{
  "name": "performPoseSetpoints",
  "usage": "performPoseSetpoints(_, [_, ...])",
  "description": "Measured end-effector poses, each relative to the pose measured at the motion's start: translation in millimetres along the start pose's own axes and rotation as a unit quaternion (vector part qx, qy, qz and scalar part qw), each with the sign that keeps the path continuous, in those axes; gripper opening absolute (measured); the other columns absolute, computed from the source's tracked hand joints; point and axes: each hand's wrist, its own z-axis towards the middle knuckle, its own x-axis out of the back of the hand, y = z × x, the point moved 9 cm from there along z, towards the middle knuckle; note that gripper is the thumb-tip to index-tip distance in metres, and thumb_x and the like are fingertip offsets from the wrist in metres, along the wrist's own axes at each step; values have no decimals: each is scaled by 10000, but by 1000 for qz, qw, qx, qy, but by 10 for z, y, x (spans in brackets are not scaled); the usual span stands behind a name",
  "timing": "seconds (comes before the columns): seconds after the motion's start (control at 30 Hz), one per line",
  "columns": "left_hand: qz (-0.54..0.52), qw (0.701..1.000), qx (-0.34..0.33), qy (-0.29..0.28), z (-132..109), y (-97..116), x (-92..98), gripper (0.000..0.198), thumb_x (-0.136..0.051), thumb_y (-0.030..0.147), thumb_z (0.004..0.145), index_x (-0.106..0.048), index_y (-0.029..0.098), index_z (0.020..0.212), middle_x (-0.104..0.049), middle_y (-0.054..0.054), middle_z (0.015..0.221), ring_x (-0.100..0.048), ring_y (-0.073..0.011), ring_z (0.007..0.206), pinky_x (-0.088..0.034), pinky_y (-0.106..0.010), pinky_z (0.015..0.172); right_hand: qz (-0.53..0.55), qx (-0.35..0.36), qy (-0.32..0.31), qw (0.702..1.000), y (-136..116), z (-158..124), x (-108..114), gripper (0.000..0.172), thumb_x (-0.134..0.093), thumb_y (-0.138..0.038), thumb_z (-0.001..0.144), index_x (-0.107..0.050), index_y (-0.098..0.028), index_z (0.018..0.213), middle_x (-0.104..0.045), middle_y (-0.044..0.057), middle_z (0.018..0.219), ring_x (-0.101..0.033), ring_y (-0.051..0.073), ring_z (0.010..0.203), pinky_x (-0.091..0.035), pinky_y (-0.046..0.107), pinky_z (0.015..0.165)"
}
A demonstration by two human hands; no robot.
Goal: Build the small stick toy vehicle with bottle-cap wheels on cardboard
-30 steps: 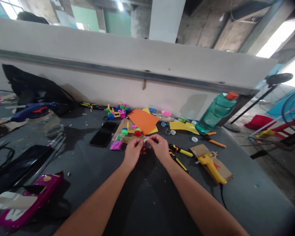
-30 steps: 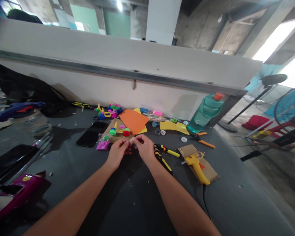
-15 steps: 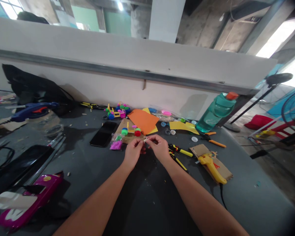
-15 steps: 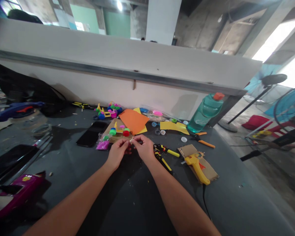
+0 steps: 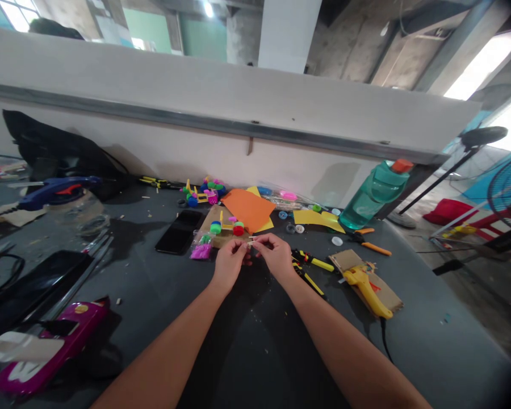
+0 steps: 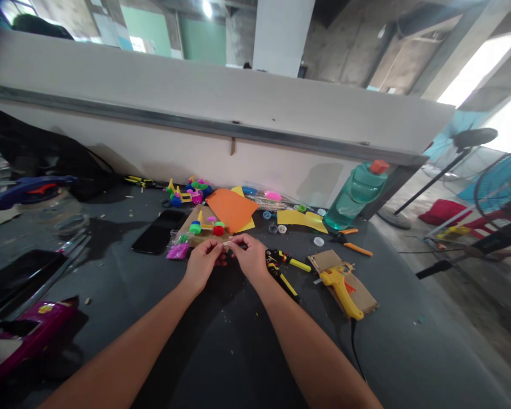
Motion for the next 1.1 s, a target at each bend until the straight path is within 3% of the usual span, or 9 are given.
performPoseSetpoints(0.37, [22,1000,-4,20,16,6,39,212,-615,346,671,-580,144,726,-568,2,623,-545,-129,552,-509,-262,479,11,-16,-5,1000,18,-1,-22,160,-636,-344,691,-607,-187,690,-685,28,875,-600,128,523,-520,273,507])
performPoseSetpoints(0.6, [31,999,-15,18,30,3,49,194,-598,334,686,-588,146,732,-567,-4,640,-547,-131,571,-510,-249,471,4,-19,-4,1000,21,-5,-13,169,-639,-355,682,-619,-187,698,-683,34,853,-608,158,643,-522,255,499])
performPoseSetpoints(0.8, [36,999,-23,7,32,12,35,213,-594,345,707,-582,137,746,-566,-11,654,-546,-129,577,-517,-253,479,-2,-21,-1,1000,15,2,-11,144,-633,-326,692,-606,-185,679,-669,15,791,-579,120,503,-505,248,468])
performPoseSetpoints(1.1, [30,999,-25,-5,29,15,17,243,-602,370,709,-606,137,778,-578,-16,657,-546,-128,553,-510,-256,481,3,-24,-11,1000,43,4,-22,137,-632,-327,692,-614,-191,686,-653,-5,705,-593,129,493,-494,249,476])
